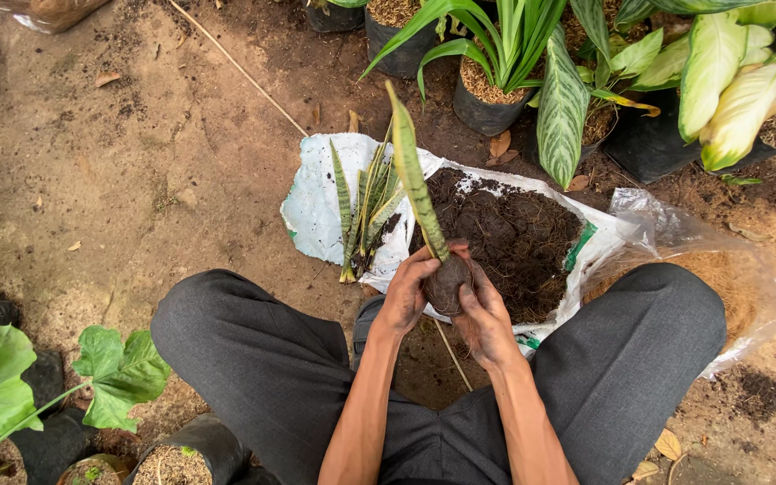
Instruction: The person sits on the ground and wraps a plant's root ball with soil and coconut coir. They pack soil around the roots by hand, then cover the root ball with a layer of coir, pressing it into place.
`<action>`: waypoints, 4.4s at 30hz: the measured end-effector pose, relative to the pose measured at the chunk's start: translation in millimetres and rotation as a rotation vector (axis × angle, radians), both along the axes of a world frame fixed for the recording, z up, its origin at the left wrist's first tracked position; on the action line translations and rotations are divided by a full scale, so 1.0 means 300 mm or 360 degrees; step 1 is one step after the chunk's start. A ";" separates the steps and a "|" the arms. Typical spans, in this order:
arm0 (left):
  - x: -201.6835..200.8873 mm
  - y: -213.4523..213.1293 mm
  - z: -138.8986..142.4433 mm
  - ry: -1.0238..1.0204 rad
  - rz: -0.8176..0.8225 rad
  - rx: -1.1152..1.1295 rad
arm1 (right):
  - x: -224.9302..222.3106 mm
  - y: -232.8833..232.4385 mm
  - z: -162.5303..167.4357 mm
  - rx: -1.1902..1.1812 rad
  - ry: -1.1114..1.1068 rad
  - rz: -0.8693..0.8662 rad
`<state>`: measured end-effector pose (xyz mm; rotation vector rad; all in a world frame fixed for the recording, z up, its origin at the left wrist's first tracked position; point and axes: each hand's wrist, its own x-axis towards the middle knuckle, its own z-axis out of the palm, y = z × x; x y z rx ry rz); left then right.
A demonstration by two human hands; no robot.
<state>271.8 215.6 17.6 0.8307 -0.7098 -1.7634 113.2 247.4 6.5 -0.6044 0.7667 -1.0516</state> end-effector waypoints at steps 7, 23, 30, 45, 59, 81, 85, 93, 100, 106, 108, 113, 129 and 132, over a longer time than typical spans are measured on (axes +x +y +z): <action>-0.033 0.006 0.030 -0.0335 -0.0045 -0.0253 | 0.015 0.002 -0.021 0.0057 -0.0122 -0.0163; -0.118 0.040 0.020 -0.0422 0.0200 -0.0305 | 0.032 0.003 -0.063 0.0122 -0.0026 -0.0504; -0.148 0.042 -0.014 -0.0495 0.0264 -0.0350 | 0.047 0.005 -0.070 0.0056 0.0310 -0.0587; -0.094 0.001 -0.082 -0.0068 0.0553 0.0218 | 0.081 0.003 -0.015 -0.0433 0.1036 -0.0203; -0.031 -0.028 -0.051 0.0274 0.0705 0.0706 | 0.119 0.013 0.005 -0.0217 0.0859 -0.0497; 0.004 -0.045 -0.108 0.0688 0.0863 0.0978 | 0.149 0.015 0.019 -0.1227 0.1412 -0.0428; -0.017 -0.044 -0.167 0.0710 0.0964 0.1088 | 0.128 0.017 0.008 -0.0988 0.1394 -0.0327; -0.019 -0.022 -0.127 0.0514 0.0985 0.1082 | 0.112 0.013 -0.029 -0.0740 0.1059 -0.0350; -0.050 -0.024 -0.045 0.0284 0.1248 0.1016 | 0.138 0.028 0.016 -0.0557 0.0983 -0.0447; -0.073 -0.004 -0.070 0.0115 0.1268 0.0799 | 0.156 0.053 0.033 -0.0630 0.1064 -0.0488; -0.060 -0.002 -0.074 0.0166 0.1239 0.0763 | 0.145 0.050 0.028 -0.0330 0.0673 -0.0457; -0.057 0.000 -0.070 -0.0114 0.1070 0.0430 | 0.164 0.049 0.003 -0.0023 0.0545 -0.0559; -0.040 0.006 0.030 -0.0135 0.0399 -0.0064 | 0.103 0.037 -0.009 -0.0048 0.0233 -0.0570; -0.046 0.007 0.023 -0.0145 0.0355 -0.0195 | 0.100 0.036 -0.003 -0.0060 0.0107 -0.0556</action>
